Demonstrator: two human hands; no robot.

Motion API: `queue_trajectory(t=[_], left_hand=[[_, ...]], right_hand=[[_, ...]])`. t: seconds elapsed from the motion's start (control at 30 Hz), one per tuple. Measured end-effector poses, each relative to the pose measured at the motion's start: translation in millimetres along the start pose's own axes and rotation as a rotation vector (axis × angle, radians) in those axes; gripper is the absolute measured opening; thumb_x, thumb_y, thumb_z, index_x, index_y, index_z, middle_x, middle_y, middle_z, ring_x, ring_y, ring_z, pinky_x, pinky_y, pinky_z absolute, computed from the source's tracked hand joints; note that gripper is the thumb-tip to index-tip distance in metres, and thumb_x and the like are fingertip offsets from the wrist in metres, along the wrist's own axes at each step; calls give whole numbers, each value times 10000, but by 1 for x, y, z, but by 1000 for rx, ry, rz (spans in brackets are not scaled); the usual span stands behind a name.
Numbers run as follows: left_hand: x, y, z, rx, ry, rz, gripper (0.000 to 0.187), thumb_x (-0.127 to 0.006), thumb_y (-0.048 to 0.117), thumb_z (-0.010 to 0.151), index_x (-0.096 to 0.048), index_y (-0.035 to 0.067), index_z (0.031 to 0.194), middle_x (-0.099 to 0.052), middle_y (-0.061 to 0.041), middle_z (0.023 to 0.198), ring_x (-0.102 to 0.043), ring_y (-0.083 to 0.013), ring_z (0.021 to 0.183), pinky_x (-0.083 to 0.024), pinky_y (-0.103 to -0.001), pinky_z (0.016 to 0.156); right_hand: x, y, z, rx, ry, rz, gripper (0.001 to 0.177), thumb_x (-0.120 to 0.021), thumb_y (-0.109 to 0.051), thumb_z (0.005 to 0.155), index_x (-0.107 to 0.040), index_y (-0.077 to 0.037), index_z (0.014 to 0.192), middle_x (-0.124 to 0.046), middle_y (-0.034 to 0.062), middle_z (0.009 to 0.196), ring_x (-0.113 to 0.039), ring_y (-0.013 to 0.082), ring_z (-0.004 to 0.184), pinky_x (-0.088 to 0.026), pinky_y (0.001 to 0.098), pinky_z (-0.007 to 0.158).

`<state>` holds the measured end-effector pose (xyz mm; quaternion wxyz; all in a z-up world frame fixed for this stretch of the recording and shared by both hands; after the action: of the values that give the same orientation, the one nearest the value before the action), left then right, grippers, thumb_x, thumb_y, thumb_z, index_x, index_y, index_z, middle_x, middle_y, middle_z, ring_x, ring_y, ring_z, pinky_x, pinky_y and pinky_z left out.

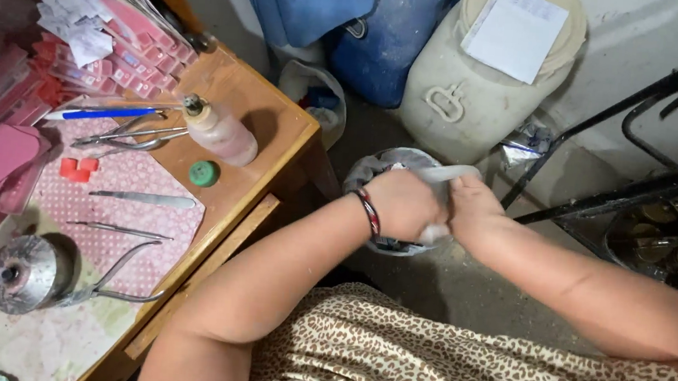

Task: Smoothing and refining the surface of a dental prosthesis or model using a hand tool.

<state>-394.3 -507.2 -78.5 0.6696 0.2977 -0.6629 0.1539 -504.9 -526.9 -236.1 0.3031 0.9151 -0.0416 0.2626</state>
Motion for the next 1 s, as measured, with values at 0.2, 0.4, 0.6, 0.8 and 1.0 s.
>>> queue_trajectory(t=[0.2,0.4,0.6,0.8,1.0], left_hand=[[-161,-38,-21,217,-846,475,490,-341,332,1059,-565,222,1481,-579,34,1530,-415,-261,1488,22,-604,1245],[-94,-11,-47,279,-796,352,543,-249,357,1099,-421,181,1582,-368,49,1683,-180,-244,1605,206,-626,1233],[-100,28,-73,190,-725,324,489,-274,284,1070,-599,190,1422,-580,94,1517,-380,-191,1533,242,-672,1242],[12,69,-177,312,462,219,225,-690,295,861,-806,123,774,-634,-53,1260,-489,-306,1315,-375,-536,1098],[19,87,-306,870,361,-3,866,-270,789,874,-799,134,674,-713,-97,697,-654,-315,722,-360,-464,703]], right_hand=[[37,1,-35,24,-242,65,477,-374,-316,1058,-618,-123,1419,-539,72,1547,-319,336,1540,-11,567,1297],[96,-1,-50,56,86,813,618,-425,-599,939,-810,-148,1113,-742,88,1199,-546,284,1343,-388,392,1162],[14,-27,62,-354,34,898,854,-633,-689,852,-671,32,1308,-721,268,1239,-663,506,1196,-517,657,905],[125,-30,-22,-27,-93,510,958,-358,-946,772,-621,-293,1422,-666,-49,1466,-590,181,1413,-499,442,1149],[237,-79,-105,140,4,349,912,-427,-974,794,-571,-209,1270,-735,116,1239,-707,311,1218,-546,452,1030]])
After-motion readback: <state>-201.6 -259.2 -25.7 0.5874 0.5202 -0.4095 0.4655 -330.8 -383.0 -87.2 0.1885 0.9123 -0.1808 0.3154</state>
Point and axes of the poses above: each hand's wrist, its own z-axis towards the middle knuckle, its own x-axis out of the back of the hand, y = z × x, the point moved 6 cm from there along z, towards the middle knuckle
